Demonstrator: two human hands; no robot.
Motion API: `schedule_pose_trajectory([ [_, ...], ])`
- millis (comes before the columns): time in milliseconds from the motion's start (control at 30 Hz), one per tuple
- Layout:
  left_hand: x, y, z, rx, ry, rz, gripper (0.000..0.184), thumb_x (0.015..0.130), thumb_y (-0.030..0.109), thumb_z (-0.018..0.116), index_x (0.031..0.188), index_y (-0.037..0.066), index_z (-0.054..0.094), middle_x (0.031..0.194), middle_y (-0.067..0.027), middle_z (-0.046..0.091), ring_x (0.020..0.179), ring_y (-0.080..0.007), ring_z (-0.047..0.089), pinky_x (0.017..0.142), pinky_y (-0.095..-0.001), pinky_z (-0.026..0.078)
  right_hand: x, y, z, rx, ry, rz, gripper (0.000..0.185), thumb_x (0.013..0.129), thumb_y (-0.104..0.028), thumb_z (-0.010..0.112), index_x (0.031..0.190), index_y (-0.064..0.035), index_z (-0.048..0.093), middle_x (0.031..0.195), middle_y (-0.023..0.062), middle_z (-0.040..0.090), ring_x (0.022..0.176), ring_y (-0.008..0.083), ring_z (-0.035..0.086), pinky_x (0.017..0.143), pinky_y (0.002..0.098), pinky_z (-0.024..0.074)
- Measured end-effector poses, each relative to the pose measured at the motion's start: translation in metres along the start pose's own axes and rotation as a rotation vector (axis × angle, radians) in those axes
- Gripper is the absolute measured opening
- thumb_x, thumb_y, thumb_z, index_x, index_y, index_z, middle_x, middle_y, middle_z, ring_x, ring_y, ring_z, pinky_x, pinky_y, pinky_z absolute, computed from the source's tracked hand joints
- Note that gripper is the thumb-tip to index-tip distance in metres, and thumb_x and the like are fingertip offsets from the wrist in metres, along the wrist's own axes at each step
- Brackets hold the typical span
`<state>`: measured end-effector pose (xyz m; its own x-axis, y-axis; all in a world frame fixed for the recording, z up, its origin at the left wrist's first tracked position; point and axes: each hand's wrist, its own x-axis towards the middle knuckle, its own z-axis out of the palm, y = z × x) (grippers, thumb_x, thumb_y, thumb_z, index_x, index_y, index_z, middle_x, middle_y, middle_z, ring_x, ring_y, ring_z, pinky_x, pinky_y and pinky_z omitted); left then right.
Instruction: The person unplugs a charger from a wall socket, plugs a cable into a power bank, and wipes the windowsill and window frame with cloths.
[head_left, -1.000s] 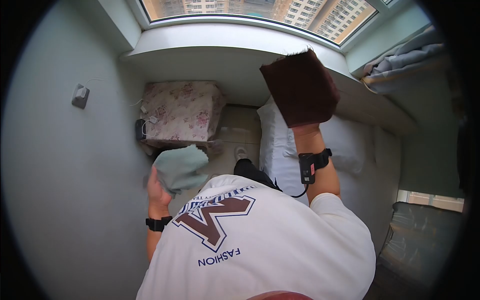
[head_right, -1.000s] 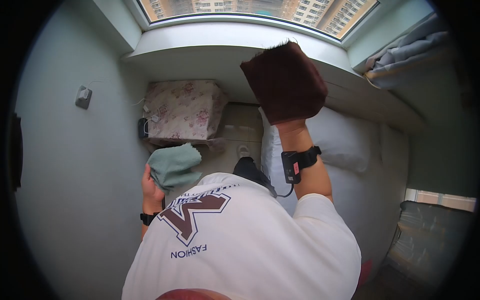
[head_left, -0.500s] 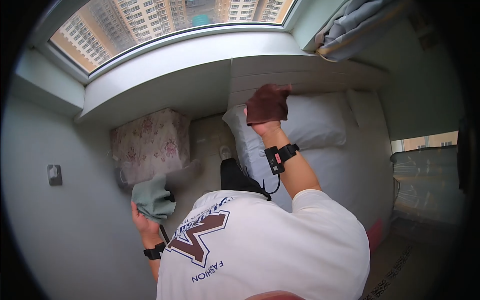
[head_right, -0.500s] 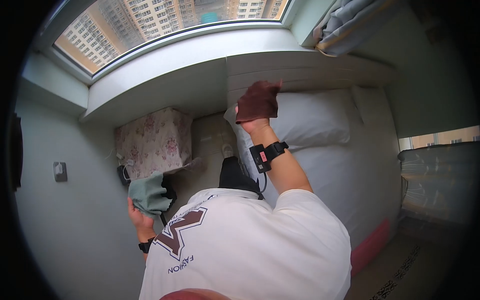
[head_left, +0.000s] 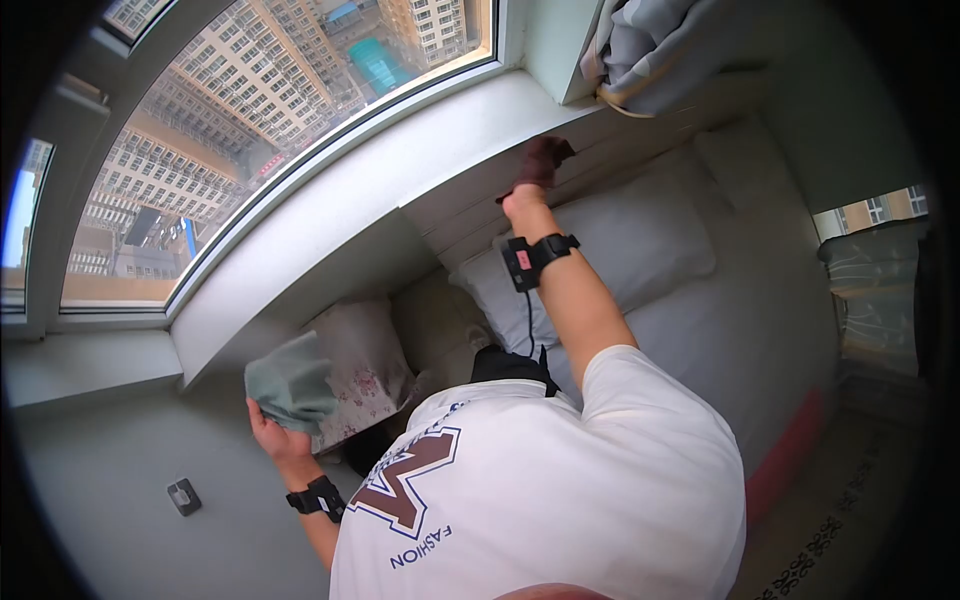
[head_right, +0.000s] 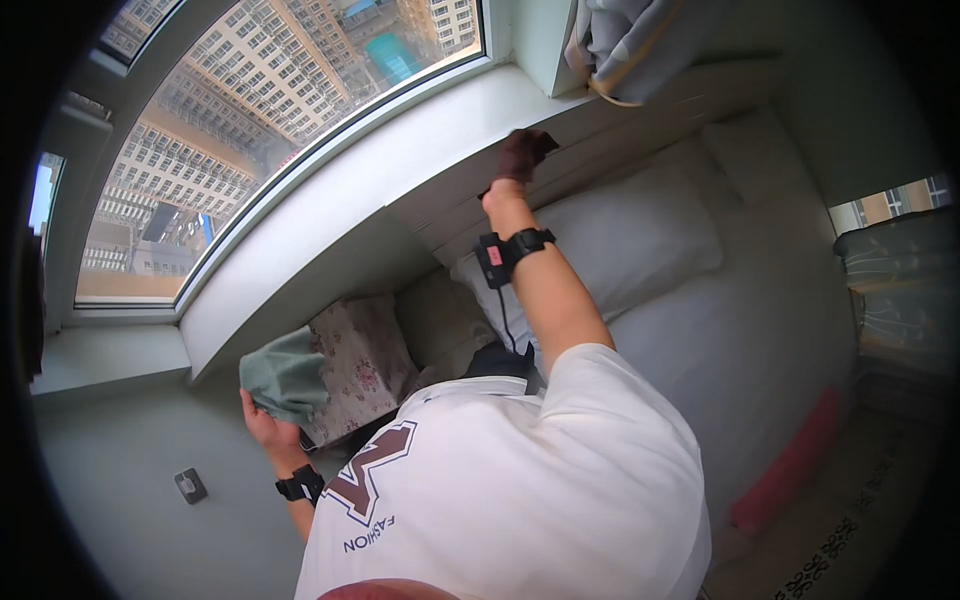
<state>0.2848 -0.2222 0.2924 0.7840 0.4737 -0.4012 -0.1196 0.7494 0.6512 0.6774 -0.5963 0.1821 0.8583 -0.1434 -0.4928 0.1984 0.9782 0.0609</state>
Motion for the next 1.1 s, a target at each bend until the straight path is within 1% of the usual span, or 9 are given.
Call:
schedule_pose_trajectory([
  [67, 0.030, 0.001, 0.057, 0.025, -0.011, 0.052, 0.052, 0.106, 0.040, 0.038, 0.142, 0.004, 0.046, 0.144, -0.0129, 0.051, 0.131, -0.0329, 0.048, 0.112, -0.0502, 0.036, 0.056, 0.026, -0.010, -1.060, 0.003, -0.310, 0.080, 0.095, -0.051, 0.052, 0.158, -0.0200, 0.012, 0.159, -0.0008, 0.022, 0.142, 0.0254, 0.025, 0.115, 0.0417, 0.0221],
  [167, 0.081, -0.023, 0.111, 0.102, -0.101, 0.135, 0.052, 0.106, 0.040, 0.038, 0.142, 0.004, 0.045, 0.143, -0.0132, 0.051, 0.129, -0.0315, 0.050, 0.111, -0.0494, 0.036, 0.023, 0.067, 0.032, -1.743, 0.426, -0.507, 0.090, 0.095, -0.031, 0.061, 0.154, 0.0041, 0.004, 0.162, 0.0245, 0.005, 0.149, 0.0372, 0.015, 0.122, 0.0400, 0.0170],
  [467, 0.225, -0.148, 0.134, 1.721, -0.503, 0.363, 0.047, 0.105, 0.037, 0.040, 0.147, 0.019, 0.047, 0.161, -0.0110, 0.030, 0.149, -0.0362, 0.019, 0.119, -0.0487, 0.015, 0.107, 0.027, 0.028, -1.656, 0.646, -0.795, 0.066, 0.096, -0.014, 0.056, 0.145, 0.0115, 0.021, 0.149, 0.0297, 0.030, 0.137, 0.0382, 0.038, 0.117, 0.0414, 0.0333],
  [567, 0.247, -0.151, 0.126, 2.023, -0.478, 0.493, 0.048, 0.103, 0.035, 0.045, 0.147, 0.018, 0.047, 0.161, -0.0105, 0.029, 0.149, -0.0366, 0.019, 0.118, -0.0523, 0.014, 0.110, 0.014, 0.019, -1.431, 0.389, -0.785, 0.076, 0.096, -0.022, 0.058, 0.147, 0.0145, 0.014, 0.156, 0.0349, 0.015, 0.145, 0.0448, 0.020, 0.122, 0.0476, 0.0175],
  [700, 0.267, -0.138, 0.102, 2.267, -0.069, 0.519, 0.062, 0.100, 0.044, 0.048, 0.154, 0.018, 0.033, 0.162, -0.0154, 0.021, 0.150, -0.0378, 0.016, 0.116, -0.0586, 0.016, 0.106, -0.003, 0.029, -1.187, 0.181, -0.587, 0.074, 0.101, -0.037, 0.047, 0.146, 0.0156, 0.022, 0.156, 0.0347, 0.015, 0.147, 0.0433, 0.017, 0.122, 0.0463, 0.0140],
  [733, 0.273, -0.130, 0.093, 2.278, 0.070, 0.470, 0.068, 0.099, 0.051, 0.046, 0.156, 0.017, 0.028, 0.163, -0.0181, 0.018, 0.150, -0.0384, 0.013, 0.115, -0.0602, 0.017, 0.141, -0.011, 0.011, -1.483, 0.436, -0.880, 0.070, 0.102, -0.043, 0.044, 0.144, 0.0124, 0.031, 0.152, 0.0286, 0.034, 0.137, 0.0357, 0.041, 0.113, 0.0371, 0.0341],
  [833, 0.275, -0.097, 0.084, 2.444, 0.271, 0.497, 0.064, 0.098, 0.055, 0.044, 0.149, 0.017, 0.042, 0.153, -0.0187, 0.037, 0.137, -0.0391, 0.038, 0.108, -0.0547, 0.034, 0.163, -0.073, 0.050, -1.216, 0.390, -0.516, 0.070, 0.100, -0.050, 0.047, 0.130, 0.0132, 0.048, 0.135, 0.0246, 0.054, 0.117, 0.0316, 0.057, 0.098, 0.0381, 0.0466],
  [1033, 0.286, -0.030, 0.045, 2.555, 0.397, 0.324, 0.060, 0.099, 0.052, 0.044, 0.145, 0.015, 0.047, 0.148, -0.0216, 0.041, 0.130, -0.0412, 0.044, 0.106, -0.0528, 0.037, 0.192, -0.116, 0.062, -1.331, 0.310, -0.651, 0.055, 0.098, -0.034, 0.052, 0.126, 0.0127, 0.052, 0.128, 0.0250, 0.059, 0.115, 0.0333, 0.060, 0.097, 0.0388, 0.0477],
  [1100, 0.305, -0.030, -0.003, 2.400, 0.306, 0.744, 0.059, 0.100, 0.048, 0.043, 0.148, 0.012, 0.044, 0.153, -0.0231, 0.035, 0.135, -0.0445, 0.039, 0.111, -0.0536, 0.032, 0.155, -0.082, 0.073, -1.386, 0.416, -0.607, 0.056, 0.096, -0.028, 0.052, 0.134, 0.0135, 0.045, 0.136, 0.0278, 0.054, 0.123, 0.0350, 0.055, 0.103, 0.0376, 0.0442],
])
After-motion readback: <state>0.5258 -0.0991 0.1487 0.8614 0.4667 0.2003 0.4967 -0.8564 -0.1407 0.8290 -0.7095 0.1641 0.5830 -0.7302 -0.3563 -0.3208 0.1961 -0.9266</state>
